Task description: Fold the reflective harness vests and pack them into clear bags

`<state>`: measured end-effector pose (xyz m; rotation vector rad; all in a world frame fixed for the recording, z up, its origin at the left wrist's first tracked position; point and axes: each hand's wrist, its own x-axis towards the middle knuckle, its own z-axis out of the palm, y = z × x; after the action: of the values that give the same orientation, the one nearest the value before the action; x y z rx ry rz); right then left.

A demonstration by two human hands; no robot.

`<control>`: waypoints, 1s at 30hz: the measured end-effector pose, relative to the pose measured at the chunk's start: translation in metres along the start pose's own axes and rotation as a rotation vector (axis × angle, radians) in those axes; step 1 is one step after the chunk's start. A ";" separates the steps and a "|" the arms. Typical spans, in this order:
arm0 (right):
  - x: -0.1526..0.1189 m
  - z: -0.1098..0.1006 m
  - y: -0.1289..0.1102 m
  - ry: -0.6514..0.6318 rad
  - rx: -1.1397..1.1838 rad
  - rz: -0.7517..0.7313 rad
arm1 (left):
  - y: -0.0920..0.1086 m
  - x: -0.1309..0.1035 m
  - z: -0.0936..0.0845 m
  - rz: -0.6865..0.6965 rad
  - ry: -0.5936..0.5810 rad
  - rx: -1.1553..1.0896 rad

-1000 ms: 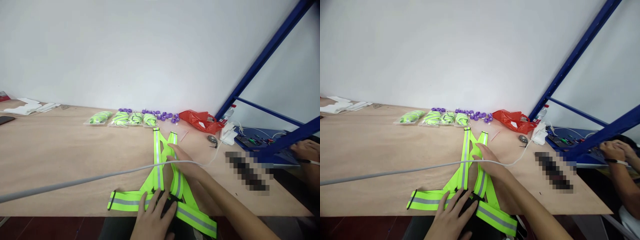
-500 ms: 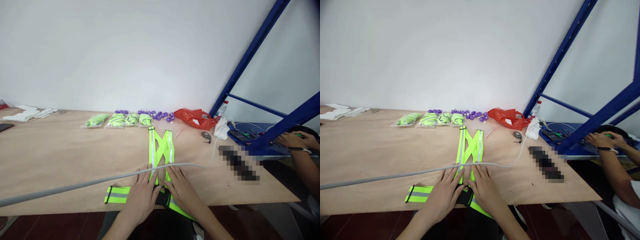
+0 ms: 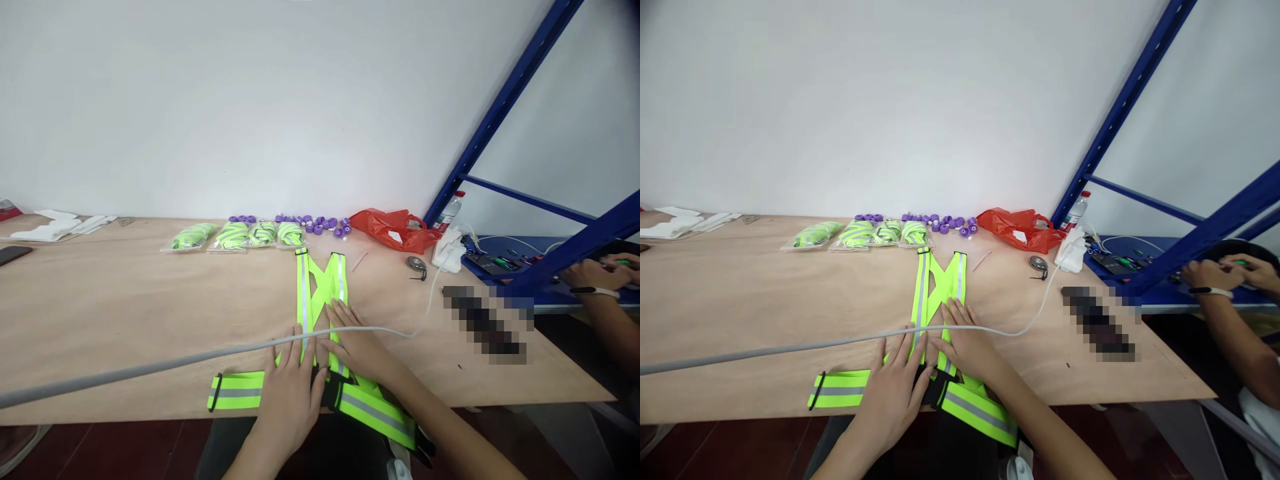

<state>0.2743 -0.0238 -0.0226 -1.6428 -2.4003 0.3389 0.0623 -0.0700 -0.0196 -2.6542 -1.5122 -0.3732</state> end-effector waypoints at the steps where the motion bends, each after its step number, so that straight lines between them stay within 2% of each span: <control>1: 0.005 0.002 0.003 0.011 -0.004 0.013 | 0.001 0.000 0.000 -0.002 0.006 0.002; 8: 0.048 -0.003 0.025 -0.049 -0.058 0.165 | 0.004 0.000 0.002 -0.005 0.027 0.010; 13: 0.073 -0.010 0.036 -0.006 -0.086 0.202 | 0.007 -0.001 0.002 -0.001 0.040 0.008; 24: 0.114 -0.018 0.040 -0.053 -0.076 0.339 | 0.008 -0.003 0.008 -0.001 0.097 -0.008; 27: 0.121 -0.017 0.040 -0.052 -0.072 0.382 | 0.009 -0.003 0.009 -0.011 0.078 -0.032; 30: 0.123 -0.016 0.039 -0.052 -0.078 0.399 | 0.007 0.001 -0.001 -0.017 -0.032 -0.085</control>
<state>0.2706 0.1058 -0.0135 -2.1731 -2.1296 0.3576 0.0683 -0.0730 -0.0176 -2.7261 -1.5626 -0.4078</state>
